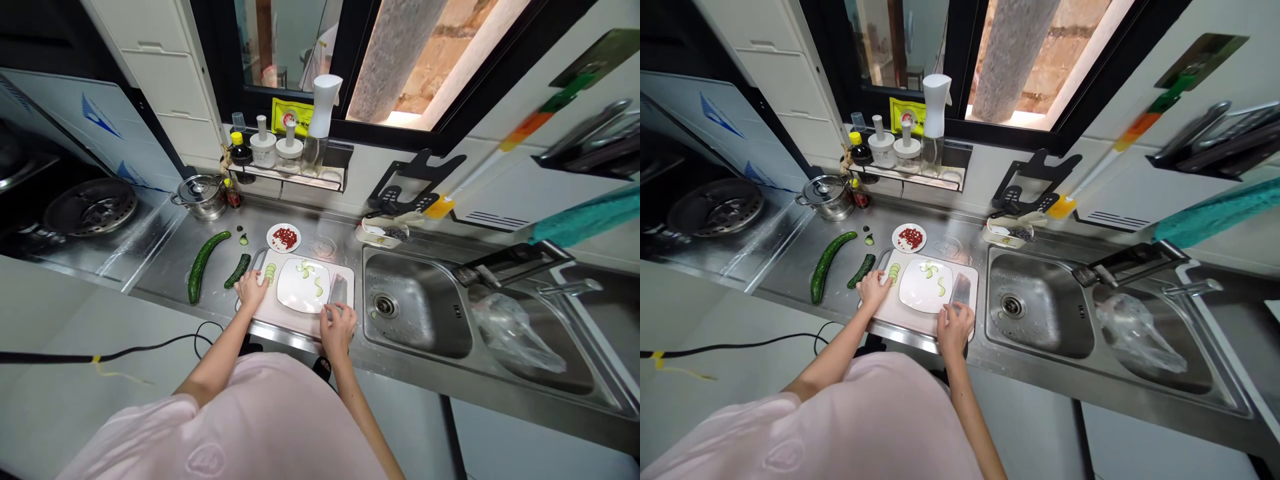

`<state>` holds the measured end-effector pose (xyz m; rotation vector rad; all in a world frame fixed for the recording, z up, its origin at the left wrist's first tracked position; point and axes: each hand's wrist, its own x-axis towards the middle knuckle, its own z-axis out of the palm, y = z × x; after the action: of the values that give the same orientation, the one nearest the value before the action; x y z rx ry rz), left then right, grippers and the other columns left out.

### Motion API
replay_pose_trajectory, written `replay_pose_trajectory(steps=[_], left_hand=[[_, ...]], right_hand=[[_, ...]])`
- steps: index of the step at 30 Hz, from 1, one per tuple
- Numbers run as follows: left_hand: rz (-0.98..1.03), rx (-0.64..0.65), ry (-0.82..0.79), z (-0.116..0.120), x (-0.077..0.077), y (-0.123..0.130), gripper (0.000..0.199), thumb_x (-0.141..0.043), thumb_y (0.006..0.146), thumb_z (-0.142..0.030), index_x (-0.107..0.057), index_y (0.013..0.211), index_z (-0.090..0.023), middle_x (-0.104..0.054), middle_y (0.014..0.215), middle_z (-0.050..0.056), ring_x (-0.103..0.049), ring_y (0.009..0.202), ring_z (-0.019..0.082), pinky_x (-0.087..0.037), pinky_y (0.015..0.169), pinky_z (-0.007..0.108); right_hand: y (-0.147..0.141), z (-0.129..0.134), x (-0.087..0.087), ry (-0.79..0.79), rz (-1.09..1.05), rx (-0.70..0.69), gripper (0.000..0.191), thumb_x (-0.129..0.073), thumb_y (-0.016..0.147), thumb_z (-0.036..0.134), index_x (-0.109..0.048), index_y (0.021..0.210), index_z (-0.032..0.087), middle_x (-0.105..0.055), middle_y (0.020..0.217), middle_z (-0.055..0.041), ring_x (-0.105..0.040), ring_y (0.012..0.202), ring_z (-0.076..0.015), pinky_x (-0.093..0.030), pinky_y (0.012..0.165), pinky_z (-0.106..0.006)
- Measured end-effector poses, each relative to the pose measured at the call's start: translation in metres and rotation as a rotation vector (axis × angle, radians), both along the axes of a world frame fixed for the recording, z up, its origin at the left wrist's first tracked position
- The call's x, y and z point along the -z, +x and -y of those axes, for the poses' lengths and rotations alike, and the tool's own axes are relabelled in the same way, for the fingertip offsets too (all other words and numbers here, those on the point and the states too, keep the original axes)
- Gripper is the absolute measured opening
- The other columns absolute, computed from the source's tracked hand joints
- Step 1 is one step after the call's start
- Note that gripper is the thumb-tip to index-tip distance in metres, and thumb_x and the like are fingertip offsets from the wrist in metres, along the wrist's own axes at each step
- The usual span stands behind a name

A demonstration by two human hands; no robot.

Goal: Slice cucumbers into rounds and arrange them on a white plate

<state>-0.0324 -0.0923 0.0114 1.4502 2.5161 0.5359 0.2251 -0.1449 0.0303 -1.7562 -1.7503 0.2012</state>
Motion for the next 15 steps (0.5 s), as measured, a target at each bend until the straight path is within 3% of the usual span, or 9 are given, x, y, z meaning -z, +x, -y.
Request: replay_pose_trajectory(steps=[9,15], left_hand=[[0.006,0.057,-0.059,0.012,0.000,0.007,0.030,-0.056,0.077,-0.048,-0.062,0.091,-0.023,-0.061,0.102,0.009,-0.051,0.103,0.028,-0.029,0.090,0.042],[0.050,0.032,-0.018,0.015,0.005,0.006,0.031,-0.058,0.076,-0.041,-0.061,0.101,-0.024,-0.060,0.104,0.009,-0.052,0.103,0.029,-0.031,0.088,0.041]], right_hand=[[0.003,-0.017,0.010,0.055,-0.063,0.054,0.023,-0.050,0.085,0.031,-0.070,0.088,0.020,-0.053,0.107,-0.0110,-0.037,0.109,-0.0269,-0.032,0.095,-0.044],[-0.003,-0.021,0.017,0.008,-0.086,0.011,0.024,-0.048,0.085,0.030,-0.069,0.090,0.020,-0.052,0.108,-0.0111,-0.037,0.111,-0.0272,-0.031,0.095,-0.045]])
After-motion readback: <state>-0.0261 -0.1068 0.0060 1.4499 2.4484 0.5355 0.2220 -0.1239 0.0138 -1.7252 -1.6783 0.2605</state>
